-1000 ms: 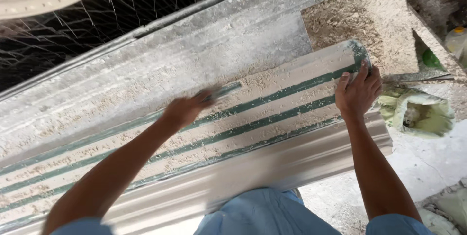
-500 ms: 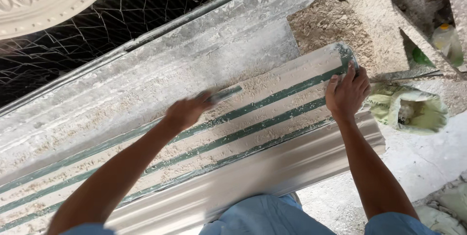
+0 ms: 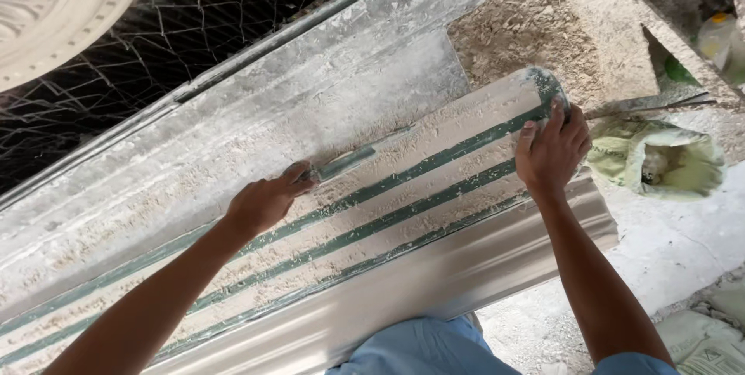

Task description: The person scrapes a white powdery residue from a long, grooved mold using a small metal scraper. They work along the length of the mold, clearing the residue from the grooves and edges.

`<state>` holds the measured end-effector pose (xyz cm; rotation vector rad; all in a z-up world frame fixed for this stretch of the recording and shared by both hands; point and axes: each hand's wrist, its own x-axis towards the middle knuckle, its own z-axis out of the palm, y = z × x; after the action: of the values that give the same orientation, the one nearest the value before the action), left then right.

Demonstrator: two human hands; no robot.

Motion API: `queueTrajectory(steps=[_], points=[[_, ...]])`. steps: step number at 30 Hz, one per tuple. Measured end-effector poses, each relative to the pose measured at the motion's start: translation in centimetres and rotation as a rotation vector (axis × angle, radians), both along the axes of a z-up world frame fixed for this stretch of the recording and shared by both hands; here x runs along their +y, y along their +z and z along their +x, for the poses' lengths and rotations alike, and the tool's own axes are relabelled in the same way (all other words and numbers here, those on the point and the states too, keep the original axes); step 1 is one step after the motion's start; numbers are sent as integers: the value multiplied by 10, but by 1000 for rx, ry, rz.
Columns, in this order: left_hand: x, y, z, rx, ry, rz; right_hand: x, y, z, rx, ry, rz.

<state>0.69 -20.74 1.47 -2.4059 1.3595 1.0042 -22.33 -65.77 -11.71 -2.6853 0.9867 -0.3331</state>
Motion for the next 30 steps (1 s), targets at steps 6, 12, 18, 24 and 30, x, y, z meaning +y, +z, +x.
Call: queueTrajectory(steps=[6, 12, 18, 24, 30], points=[[-180, -62, -19, -43, -123, -457, 5, 7, -3, -34, 15, 13], [-99, -71, -4, 102, 102, -72, 6, 7, -5, -23, -8, 43], [11, 2, -15, -106, -124, -91, 2, -2, -1, -22, -14, -11], [-132, -68, -28, -172, -236, -230, 6, 2, -2, -39, -8, -34], [-75, -29, -26, -219, -204, -387, 4, 10, -2, -72, -16, 10]])
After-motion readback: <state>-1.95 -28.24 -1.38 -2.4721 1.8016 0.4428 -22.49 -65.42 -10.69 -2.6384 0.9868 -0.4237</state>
